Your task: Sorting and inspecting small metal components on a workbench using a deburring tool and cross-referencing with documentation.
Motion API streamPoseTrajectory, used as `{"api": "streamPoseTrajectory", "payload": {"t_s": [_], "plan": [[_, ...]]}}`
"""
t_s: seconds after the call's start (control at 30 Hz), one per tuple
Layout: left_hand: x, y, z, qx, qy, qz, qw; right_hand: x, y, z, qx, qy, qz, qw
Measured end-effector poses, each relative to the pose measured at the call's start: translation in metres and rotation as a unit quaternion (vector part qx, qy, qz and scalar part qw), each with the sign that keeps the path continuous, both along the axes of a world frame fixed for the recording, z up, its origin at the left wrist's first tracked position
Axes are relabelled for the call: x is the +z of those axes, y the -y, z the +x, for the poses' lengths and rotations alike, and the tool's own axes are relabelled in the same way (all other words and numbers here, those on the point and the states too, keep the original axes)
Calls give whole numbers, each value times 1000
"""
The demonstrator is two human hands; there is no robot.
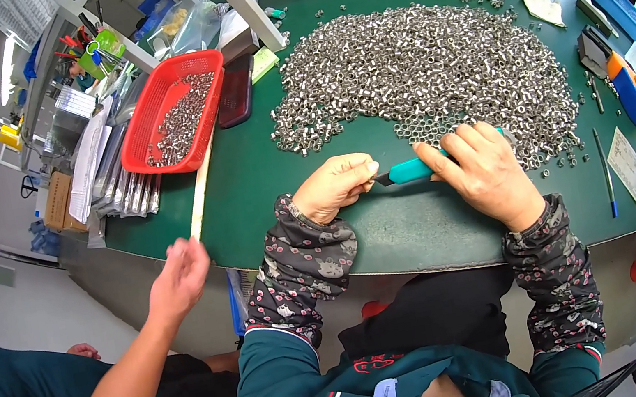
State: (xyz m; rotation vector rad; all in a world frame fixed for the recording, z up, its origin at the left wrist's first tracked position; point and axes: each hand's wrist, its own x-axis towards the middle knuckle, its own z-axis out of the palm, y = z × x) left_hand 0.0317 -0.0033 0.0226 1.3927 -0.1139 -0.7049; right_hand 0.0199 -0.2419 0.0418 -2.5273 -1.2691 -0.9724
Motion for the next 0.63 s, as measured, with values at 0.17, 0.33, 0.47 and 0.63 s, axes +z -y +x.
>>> {"api": "streamPoseTrajectory", "payload": {"t_s": [0.17, 0.33, 0.47, 0.63], "plan": [[0, 1, 0, -23, 5, 17, 1000, 4, 2, -1, -7, 30, -26, 999], [3, 4, 0, -44, 15, 26, 999, 8, 1, -2, -9, 41, -29, 999], [3, 4, 1, -56, 30, 39, 997, 8, 2, 0, -7, 63, -23, 998], [1, 7, 0, 54, 48, -2, 997, 6, 3, 1, -39, -2, 0, 999]]}}
